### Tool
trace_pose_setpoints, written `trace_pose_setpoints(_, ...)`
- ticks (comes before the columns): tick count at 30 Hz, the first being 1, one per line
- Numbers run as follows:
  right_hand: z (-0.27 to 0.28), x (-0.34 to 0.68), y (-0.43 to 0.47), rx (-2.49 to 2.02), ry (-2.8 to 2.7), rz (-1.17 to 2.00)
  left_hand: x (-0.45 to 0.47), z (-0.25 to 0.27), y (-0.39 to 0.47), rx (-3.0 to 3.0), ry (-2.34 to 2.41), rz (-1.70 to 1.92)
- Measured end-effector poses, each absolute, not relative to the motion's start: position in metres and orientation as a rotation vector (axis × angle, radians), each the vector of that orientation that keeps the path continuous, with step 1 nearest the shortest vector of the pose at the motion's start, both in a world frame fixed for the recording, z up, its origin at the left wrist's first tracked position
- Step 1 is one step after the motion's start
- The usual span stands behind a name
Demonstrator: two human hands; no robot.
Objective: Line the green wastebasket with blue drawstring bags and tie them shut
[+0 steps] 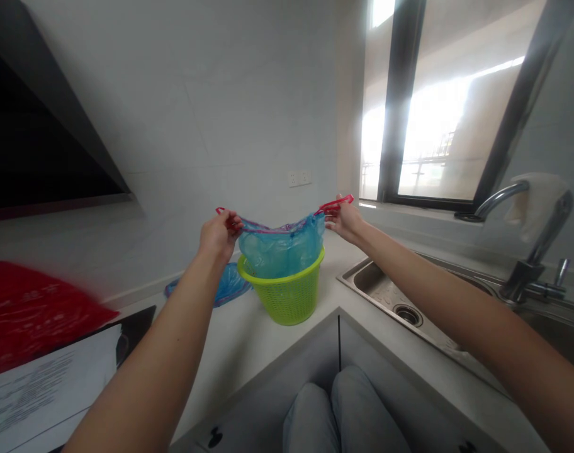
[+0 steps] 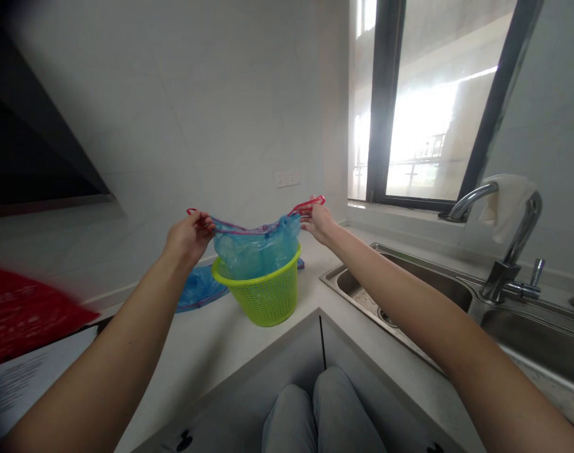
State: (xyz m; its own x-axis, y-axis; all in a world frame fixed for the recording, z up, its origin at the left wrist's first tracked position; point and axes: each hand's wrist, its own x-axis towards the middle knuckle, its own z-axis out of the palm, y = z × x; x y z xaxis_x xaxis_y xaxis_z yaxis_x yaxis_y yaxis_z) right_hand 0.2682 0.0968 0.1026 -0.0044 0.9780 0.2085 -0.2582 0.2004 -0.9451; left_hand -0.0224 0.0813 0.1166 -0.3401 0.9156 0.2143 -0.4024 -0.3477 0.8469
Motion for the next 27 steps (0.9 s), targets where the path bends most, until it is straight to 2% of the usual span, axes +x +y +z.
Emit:
trace_pose_setpoints(7,0.109,0.265,0.102,-0.53,-0.817,1.225,-0.023,0.113,0.082,0.703,0.716,1.967)
trace_pose_setpoints(10,0.114,0.26,0.098,-0.554,-0.765,1.229,-0.025,0.109,0.086,0.784,0.659,2.038)
trace_pose_setpoints(17,0.121,0.241,0.084,-0.775,-0.772,1.516,-0.026,0.106,0.095,1.156,0.521,2.036)
trace_pose_setpoints(24,0.134,0.232,0.076,-0.511,-0.588,1.693,-0.012,0.099,0.084,1.473,0.779,1.863)
trace_pose_setpoints(27,0.136,0.23,0.074,-0.526,-0.555,1.725,-0.011,0.091,0.083,1.513,0.865,1.809)
